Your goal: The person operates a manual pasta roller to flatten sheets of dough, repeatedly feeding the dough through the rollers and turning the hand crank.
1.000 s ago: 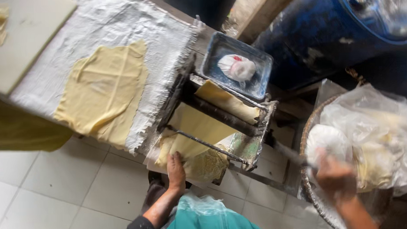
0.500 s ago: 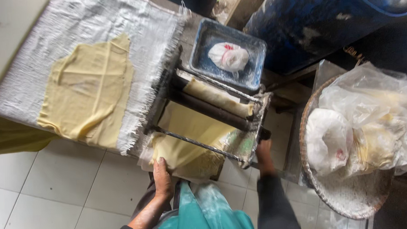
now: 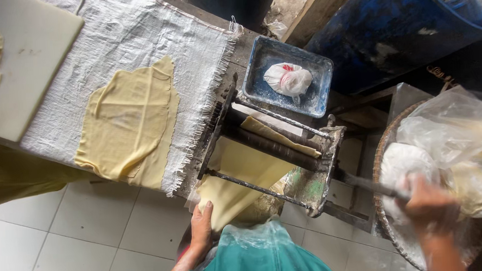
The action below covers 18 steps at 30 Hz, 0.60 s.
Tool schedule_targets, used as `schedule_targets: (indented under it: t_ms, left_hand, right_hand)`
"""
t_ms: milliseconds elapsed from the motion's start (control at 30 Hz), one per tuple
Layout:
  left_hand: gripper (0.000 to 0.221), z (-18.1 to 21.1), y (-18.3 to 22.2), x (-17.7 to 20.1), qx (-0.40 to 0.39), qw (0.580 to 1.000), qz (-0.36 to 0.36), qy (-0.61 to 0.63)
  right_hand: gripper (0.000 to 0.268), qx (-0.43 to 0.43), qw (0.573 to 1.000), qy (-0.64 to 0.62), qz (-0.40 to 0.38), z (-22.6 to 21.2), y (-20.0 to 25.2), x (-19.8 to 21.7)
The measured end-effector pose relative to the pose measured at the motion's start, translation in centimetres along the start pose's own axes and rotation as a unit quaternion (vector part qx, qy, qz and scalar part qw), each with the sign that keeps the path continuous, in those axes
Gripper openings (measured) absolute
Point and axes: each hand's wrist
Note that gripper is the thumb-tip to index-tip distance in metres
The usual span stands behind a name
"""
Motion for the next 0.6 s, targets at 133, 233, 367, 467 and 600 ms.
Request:
schedule_targets:
  t_ms: [133, 233, 367, 467, 600]
  left_hand:
    - [0.038, -0.3, 0.7, 1.0, -0.004, 0.998, 0.019, -0.063]
    - [0.039, -0.1, 1.2, 1.7, 0.017, 0.998, 0.039, -0.035]
    - [0.04, -0.4, 1.7, 3.9, 0.019, 0.999, 0.03, -0.042]
    - [0.043, -0.3, 1.7, 5.1, 0.066, 0.998, 0.009, -0.022]
    - [0.039, 0.3, 2.0, 6.3, 0.036, 0.999, 0.016, 0.012]
  right_hand:
    - [0.054, -0.034, 0.999, -0.035, -0.006, 1.8, -8.8, -5.3]
    - [0.029, -0.076, 0.982, -0.116, -0.125, 0.3, -15.0, -11.3]
    - [0.022, -0.136, 0.936, -0.147, -0.291, -6.3, -15.3, -21.0]
    - [0.024, -0.092, 0.961, -0.209, -0.155, -9.9, -9.2, -25.2]
    - [0.031, 0.039, 0.937, -0.338, 0.083, -16.4, 4.2, -22.5]
Point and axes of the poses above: each hand's wrist, its own y-axis away from the middle knuckle, its own x-axis out of the back of the hand, z = x × y
